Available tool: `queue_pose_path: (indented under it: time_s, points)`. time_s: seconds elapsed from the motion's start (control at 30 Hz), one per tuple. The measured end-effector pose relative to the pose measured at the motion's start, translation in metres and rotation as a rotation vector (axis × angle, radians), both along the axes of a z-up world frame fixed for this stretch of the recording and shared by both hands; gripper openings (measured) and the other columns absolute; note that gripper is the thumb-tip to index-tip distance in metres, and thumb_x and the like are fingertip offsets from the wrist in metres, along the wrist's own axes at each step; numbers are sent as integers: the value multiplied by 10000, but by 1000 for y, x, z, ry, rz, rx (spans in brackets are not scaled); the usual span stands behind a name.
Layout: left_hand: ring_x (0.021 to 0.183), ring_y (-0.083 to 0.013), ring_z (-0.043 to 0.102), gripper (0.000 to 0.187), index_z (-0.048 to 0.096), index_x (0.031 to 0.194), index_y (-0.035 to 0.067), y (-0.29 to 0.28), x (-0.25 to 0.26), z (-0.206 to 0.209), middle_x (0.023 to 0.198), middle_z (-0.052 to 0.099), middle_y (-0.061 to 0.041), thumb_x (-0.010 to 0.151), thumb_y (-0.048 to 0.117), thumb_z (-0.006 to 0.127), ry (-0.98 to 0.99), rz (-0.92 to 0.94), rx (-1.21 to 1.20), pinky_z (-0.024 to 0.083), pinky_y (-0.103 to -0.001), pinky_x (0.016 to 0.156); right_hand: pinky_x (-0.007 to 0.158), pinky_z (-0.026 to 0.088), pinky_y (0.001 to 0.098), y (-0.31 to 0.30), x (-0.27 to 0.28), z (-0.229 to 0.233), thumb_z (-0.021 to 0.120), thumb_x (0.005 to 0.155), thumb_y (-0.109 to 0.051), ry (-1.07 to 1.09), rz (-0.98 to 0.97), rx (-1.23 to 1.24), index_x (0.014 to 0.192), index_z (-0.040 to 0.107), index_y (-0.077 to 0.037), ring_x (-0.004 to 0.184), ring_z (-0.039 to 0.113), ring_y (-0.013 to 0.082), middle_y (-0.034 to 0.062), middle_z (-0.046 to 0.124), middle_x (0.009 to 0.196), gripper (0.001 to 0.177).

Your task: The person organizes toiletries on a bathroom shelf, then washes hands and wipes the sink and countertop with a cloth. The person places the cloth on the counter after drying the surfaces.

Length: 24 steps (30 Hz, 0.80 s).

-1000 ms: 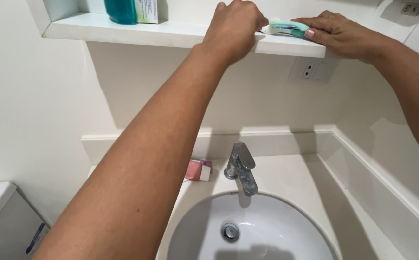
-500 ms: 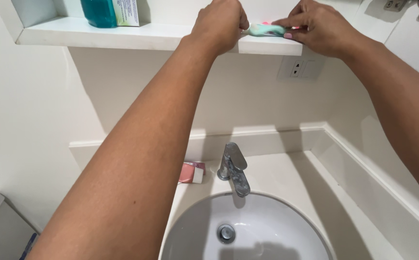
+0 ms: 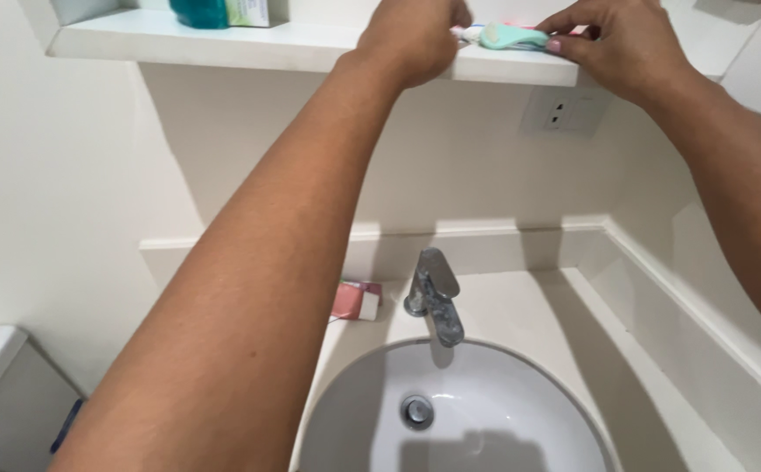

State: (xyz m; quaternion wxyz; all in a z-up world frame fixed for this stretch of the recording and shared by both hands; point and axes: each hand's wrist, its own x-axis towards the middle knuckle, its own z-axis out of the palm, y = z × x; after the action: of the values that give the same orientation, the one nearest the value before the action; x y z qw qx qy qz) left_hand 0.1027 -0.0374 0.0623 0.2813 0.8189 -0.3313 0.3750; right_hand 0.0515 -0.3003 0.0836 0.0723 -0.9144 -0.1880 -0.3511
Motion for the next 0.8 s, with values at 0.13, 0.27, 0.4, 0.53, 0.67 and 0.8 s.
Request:
queue_pose_path:
  time_s: [0.13, 0.27, 0.4, 0.53, 0.67, 0.8]
  points:
    - [895, -301, 701, 198, 724, 1089, 85, -1, -5, -6, 1000, 745, -123, 920, 179, 679, -118, -46, 37, 545, -458, 787, 706, 526, 418, -1, -1, -12, 825, 958, -256, -171, 52, 70, 1166, 722, -26, 837, 667, 255, 148, 711, 1032, 327]
    - [823, -296, 700, 185, 690, 1136, 85, 9, -26, -26, 902, 734, -113, 977, 173, 656, -211, -30, 81, 532, -458, 744, 665, 518, 427, -7, -1, -32, 834, 1030, -263, -282, -15, 101, 1009, 711, 36, 750, 664, 259, 164, 712, 879, 325]
    - [934, -339, 662, 293, 645, 1220, 98, 23, -43, -53, 990, 711, -123, 936, 29, 663, -502, -2, 17, 495, -487, 819, 761, 569, 370, -9, 0, -50, 734, 1013, -92, -416, 232, 158, 1075, 704, 39, 907, 689, 232, 116, 713, 1001, 148]
    - [1081, -307, 620, 571, 541, 1390, 104, 31, -56, -79, 1100, 670, -106, 856, -78, 626, -528, 125, 25, 431, -500, 1005, 905, 571, 386, 9, -7, -71, 709, 1025, -19, -492, 374, 279, 1155, 673, 39, 1052, 691, 260, 125, 685, 1139, 146]
    - [1208, -302, 558, 723, 473, 1474, 94, 33, -62, -97, 1250, 618, -109, 793, -107, 612, -513, 225, 82, 380, -500, 1086, 1102, 462, 462, 45, -26, -100, 732, 1004, 20, -577, 364, 214, 1277, 650, 31, 1282, 564, 332, 171, 606, 1319, 285]
    - [1383, -313, 478, 730, 437, 1540, 68, 39, -68, -113, 1451, 547, -126, 854, -89, 629, -421, 238, 124, 310, -522, 1202, 1172, 378, 499, 82, -51, -127, 741, 985, 21, -471, 317, 252, 1258, 680, -37, 1375, 470, 342, 185, 548, 1379, 286]
